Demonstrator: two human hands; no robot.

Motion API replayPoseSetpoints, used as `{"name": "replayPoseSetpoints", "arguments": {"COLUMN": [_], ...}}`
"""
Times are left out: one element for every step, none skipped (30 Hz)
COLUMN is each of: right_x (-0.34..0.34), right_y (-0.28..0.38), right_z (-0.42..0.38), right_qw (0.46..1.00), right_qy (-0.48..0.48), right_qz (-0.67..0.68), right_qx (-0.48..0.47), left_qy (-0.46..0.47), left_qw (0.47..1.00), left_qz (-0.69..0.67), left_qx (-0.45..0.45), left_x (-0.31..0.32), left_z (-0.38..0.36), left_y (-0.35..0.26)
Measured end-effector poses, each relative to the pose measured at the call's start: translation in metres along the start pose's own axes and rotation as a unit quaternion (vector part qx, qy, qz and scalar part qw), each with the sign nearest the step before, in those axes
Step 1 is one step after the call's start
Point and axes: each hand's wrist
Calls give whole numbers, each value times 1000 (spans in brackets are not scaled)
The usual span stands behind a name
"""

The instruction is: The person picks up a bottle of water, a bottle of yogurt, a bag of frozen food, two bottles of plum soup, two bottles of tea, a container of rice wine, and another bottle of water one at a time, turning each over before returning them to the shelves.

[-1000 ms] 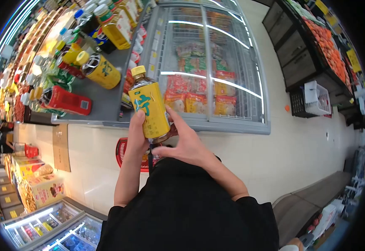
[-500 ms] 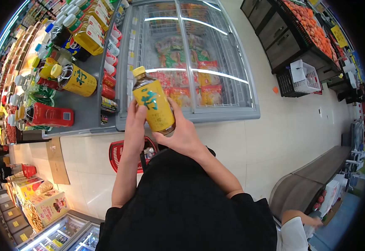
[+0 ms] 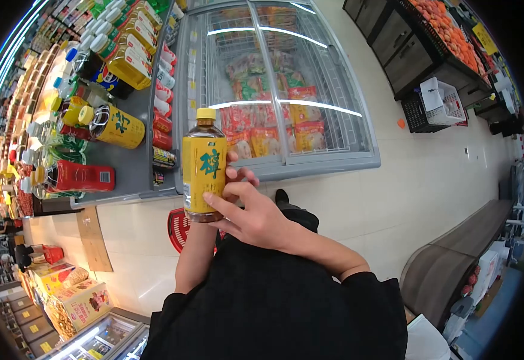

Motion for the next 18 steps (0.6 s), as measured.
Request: {"name": "replayPoseSetpoints", "arguments": {"right_x": [0,1,2,4,4,4,5,8,12,15,20,22,24,25,22,17,12,10], "right_y": [1,0,-4,-7,-11,-17,-21,-26,-32,-37,-42,-43,-43,-44,-45,-47,-48,-50], "right_z": [0,-1,-4,-7,-9,-10,-11,-12,-12,-14,-16,-16,-15,-13,-12,-11,-10,-9], "right_qw": [1000,1000,999,997,997,988,971,972,944,906,889,890,855,814,814,790,764,764], "right_qy": [-6,-7,-9,-10,-6,-9,-9,-4,18,38,45,45,25,6,10,29,50,56], "right_qz": [5,4,25,46,48,94,138,139,225,307,342,341,406,468,469,504,538,541], "right_qx": [4,5,30,56,54,124,194,190,239,287,301,300,323,343,342,348,352,347], "left_qy": [12,25,25,-3,-31,-32,-115,-195,-247,-246,-297,-342,-340,-339,-322,-307,-309,-310], "left_qw": [1000,999,999,999,997,997,979,947,928,928,881,822,823,823,827,830,828,827], "left_qz": [10,20,20,38,57,57,138,215,233,232,308,382,378,378,391,403,403,424], "left_qx": [0,2,2,22,44,50,94,137,152,156,203,246,253,255,245,234,238,200], "left_x": [-1,-2,3,14,23,30,36,38,38,39,41,45,50,54,57,62,66,72], "left_z": [-1,0,2,5,7,9,10,11,11,13,16,18,18,16,13,9,4,-1], "left_y": [0,0,-2,-6,-10,-11,-11,-11,-12,-9,-1,3,5,5,5,6,7,7]}}
Point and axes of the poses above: each hand's wrist, its own z-axis towards the middle knuckle, its own x-axis out of the palm, y = z × x, and after that the axes turned 8 degrees about -z, right-handed
